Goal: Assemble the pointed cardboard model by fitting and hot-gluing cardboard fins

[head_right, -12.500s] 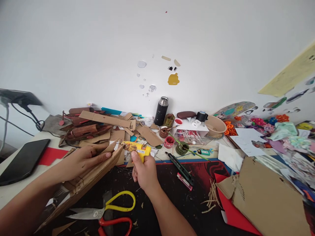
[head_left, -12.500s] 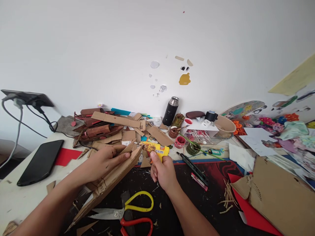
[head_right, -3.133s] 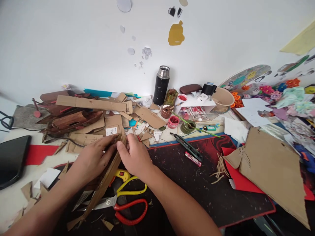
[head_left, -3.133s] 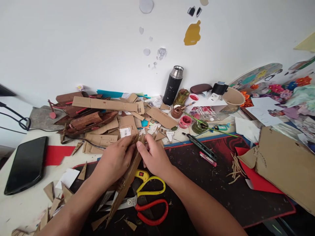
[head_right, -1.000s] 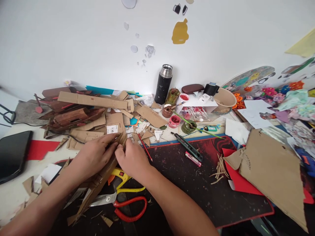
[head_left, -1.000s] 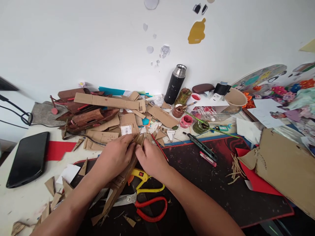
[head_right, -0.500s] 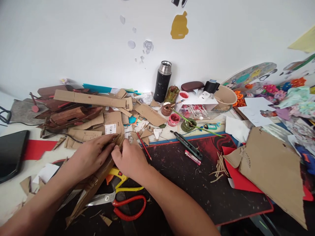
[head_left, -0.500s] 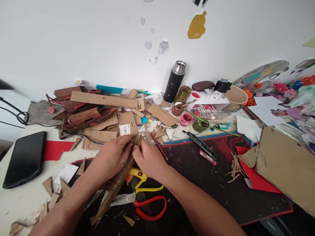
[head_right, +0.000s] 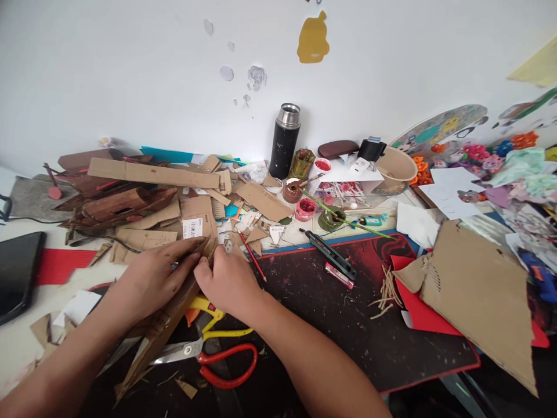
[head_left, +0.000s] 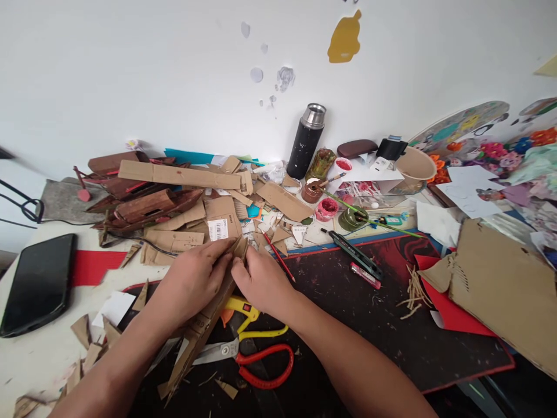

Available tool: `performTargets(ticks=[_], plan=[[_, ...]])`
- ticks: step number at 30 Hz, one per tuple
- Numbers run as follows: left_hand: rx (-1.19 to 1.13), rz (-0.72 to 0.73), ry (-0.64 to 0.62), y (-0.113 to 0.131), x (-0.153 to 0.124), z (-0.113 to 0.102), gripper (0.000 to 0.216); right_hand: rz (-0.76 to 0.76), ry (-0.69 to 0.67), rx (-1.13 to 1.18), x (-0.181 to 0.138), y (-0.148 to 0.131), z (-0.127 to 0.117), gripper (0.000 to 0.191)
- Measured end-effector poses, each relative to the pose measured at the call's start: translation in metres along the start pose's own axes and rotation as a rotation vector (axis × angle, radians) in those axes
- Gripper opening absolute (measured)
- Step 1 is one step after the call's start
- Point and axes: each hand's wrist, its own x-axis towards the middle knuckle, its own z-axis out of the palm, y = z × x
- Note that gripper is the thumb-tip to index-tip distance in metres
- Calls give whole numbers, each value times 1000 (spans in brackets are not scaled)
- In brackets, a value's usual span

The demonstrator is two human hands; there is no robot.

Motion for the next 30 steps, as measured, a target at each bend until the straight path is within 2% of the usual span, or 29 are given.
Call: performTargets(ticks=[15,30], plan=[[23,11,-56,-4,1,-5,41,8,-15,-69,0,0,-1,36],[-117,36,-65,-5,1,-5,41,14,-13,-76,-1,1,1,35]])
